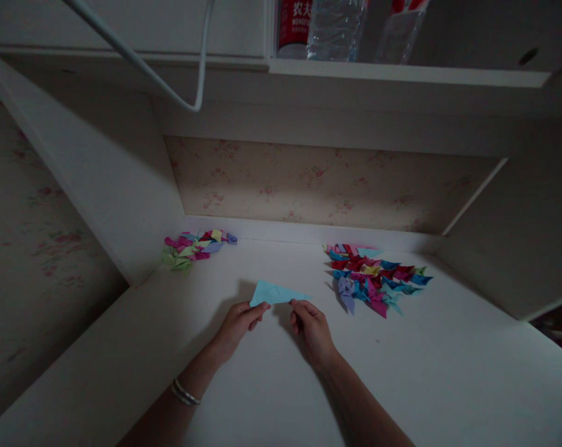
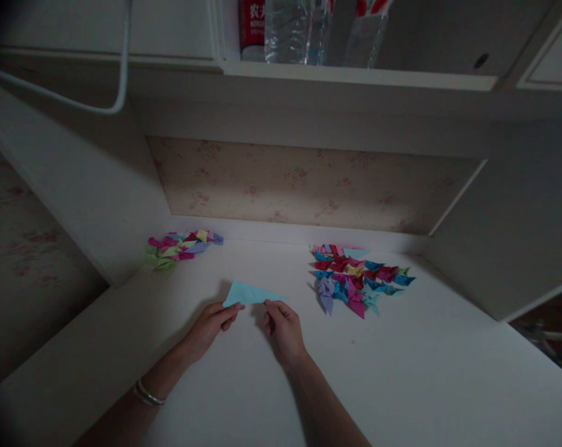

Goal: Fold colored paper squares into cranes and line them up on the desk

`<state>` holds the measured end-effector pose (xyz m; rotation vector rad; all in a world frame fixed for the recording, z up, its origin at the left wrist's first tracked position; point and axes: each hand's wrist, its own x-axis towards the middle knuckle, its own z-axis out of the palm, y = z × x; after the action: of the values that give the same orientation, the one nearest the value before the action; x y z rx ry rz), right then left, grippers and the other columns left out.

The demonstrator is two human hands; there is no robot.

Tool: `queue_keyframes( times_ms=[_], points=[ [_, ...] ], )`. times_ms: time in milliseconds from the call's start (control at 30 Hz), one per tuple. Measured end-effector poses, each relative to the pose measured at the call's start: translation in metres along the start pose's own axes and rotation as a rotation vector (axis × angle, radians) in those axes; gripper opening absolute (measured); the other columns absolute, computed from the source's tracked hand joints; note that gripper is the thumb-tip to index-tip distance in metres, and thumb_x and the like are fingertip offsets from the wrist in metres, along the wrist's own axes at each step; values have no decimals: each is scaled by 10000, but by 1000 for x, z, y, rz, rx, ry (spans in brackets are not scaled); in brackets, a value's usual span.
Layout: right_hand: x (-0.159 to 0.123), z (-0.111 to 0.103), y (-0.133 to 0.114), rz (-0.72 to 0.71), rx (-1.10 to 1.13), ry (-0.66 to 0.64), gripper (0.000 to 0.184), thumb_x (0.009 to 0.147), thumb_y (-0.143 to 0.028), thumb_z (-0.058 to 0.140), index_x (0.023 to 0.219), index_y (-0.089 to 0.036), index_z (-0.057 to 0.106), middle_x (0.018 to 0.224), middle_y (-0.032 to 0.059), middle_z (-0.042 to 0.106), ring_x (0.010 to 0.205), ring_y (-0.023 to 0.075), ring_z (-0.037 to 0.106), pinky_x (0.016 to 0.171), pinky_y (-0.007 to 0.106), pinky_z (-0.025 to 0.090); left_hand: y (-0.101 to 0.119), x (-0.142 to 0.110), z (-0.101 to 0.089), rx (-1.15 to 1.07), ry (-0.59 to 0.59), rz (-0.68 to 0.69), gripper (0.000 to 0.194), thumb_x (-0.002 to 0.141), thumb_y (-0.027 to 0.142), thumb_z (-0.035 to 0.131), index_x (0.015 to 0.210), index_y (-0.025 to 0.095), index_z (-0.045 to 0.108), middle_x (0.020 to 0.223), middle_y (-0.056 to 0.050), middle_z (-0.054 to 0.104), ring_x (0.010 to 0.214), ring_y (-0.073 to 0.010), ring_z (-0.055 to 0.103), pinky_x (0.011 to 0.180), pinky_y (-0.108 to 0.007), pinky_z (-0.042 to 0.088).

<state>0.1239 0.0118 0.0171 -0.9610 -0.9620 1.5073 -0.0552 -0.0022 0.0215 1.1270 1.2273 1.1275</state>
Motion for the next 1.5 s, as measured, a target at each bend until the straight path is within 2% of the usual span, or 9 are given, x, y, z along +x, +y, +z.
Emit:
queue_keyframes(
  times_ms=[133, 433, 533, 667, 1000, 1233, 1500],
  points=[
    [1, -1, 1, -6, -13, -6, 378, 737, -492, 704, 596, -160, 589, 530, -21, 537, 422, 70, 397, 423, 227, 273, 0, 0, 0, -11, 6, -3, 398, 699, 533, 674, 639, 143, 624, 540, 40, 425, 512, -101, 342, 512, -241, 244],
    [3, -2, 5, -6, 2, 17, 361, 746, -484, 701, 651, -159, 578, 543, -25, 557, 411, 66, 415, 408, 220, 279, 0, -1, 0, -12, -4, 6, 377, 714, 512, 667, 632, 147, 620, 544, 40, 424, 520, -103, 342, 517, -242, 246],
    [3, -1, 4, -6, 52, 36, 352, 714, -492, 725, 783, -167, 608, 540, -40, 561, 396, 66, 405, 387, 211, 277, 0, -1, 0, 0, -5, 6, 388, 708, 522, 667, 620, 148, 616, 539, 38, 424, 517, -105, 347, 513, -242, 246],
    [3, 1, 4, -4, 101, 48, 436, 702, -502, 728, 976, -186, 605, 549, -56, 568, 391, 65, 403, 373, 196, 280, -1, 0, 0, 0, -5, -4, 393, 705, 533, 667, 656, 145, 633, 551, 38, 433, 521, -105, 352, 520, -243, 254],
    [5, -2, 9, -21, 65, 39, 347, 763, -493, 682, 883, -179, 596, 554, -54, 559, 394, 59, 407, 374, 196, 271, -5, 1, -2, 26, -4, 13, 394, 736, 519, 651, 625, 143, 606, 531, 41, 421, 516, -101, 347, 527, -247, 249],
    [4, -2, 8, -8, 44, 51, 387, 768, -498, 677, 633, -165, 532, 547, -28, 555, 400, 62, 424, 406, 219, 286, -2, 0, -1, -12, -23, 4, 377, 732, 508, 662, 689, 133, 645, 571, 37, 437, 528, -96, 348, 525, -241, 246],
    [6, -3, 12, 0, 46, 39, 393, 758, -492, 691, 614, -159, 542, 528, -27, 543, 392, 64, 416, 402, 224, 271, -3, 0, -1, 10, -25, 14, 389, 743, 512, 647, 655, 135, 612, 545, 50, 410, 524, -95, 340, 523, -238, 238]
  ],
)
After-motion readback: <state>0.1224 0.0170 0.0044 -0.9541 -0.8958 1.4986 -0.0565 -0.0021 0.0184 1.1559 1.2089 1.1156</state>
